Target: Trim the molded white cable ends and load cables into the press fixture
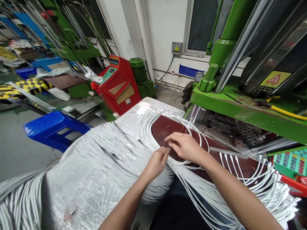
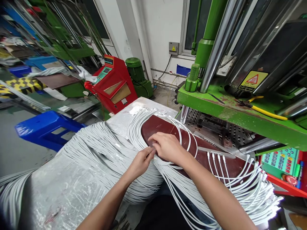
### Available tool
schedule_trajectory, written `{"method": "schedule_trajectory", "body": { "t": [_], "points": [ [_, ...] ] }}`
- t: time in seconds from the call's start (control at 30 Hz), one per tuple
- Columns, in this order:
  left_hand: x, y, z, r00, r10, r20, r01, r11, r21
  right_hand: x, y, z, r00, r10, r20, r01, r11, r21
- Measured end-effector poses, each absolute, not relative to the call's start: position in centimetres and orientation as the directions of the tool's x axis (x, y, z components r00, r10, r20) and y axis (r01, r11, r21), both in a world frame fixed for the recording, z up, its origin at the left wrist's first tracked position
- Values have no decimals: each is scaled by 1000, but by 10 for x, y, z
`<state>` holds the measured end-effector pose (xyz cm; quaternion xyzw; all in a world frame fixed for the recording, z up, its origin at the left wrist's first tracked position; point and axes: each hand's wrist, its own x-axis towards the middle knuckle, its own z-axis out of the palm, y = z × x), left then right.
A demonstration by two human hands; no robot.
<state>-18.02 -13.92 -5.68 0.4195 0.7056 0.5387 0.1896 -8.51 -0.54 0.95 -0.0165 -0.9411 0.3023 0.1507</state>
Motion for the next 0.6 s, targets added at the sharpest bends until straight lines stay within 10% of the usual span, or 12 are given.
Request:
{"method": "schedule_trajectory", "body": {
  "t": [0.23,0.4,0.6],
  "points": [
    [-185,-145,-48,-500,854,141,358,55,932,-92,3,-27,-966,223,129,93,770,-632],
    [-190,-147,-51,-531,845,-66,152,172,973,-86,7,-30,-924,289,-248,364,475,-801],
    [-198,-143,-54,-489,852,-185,15,220,975,-77,-11,-31,-987,85,137,44,959,-282]
  ]
}}
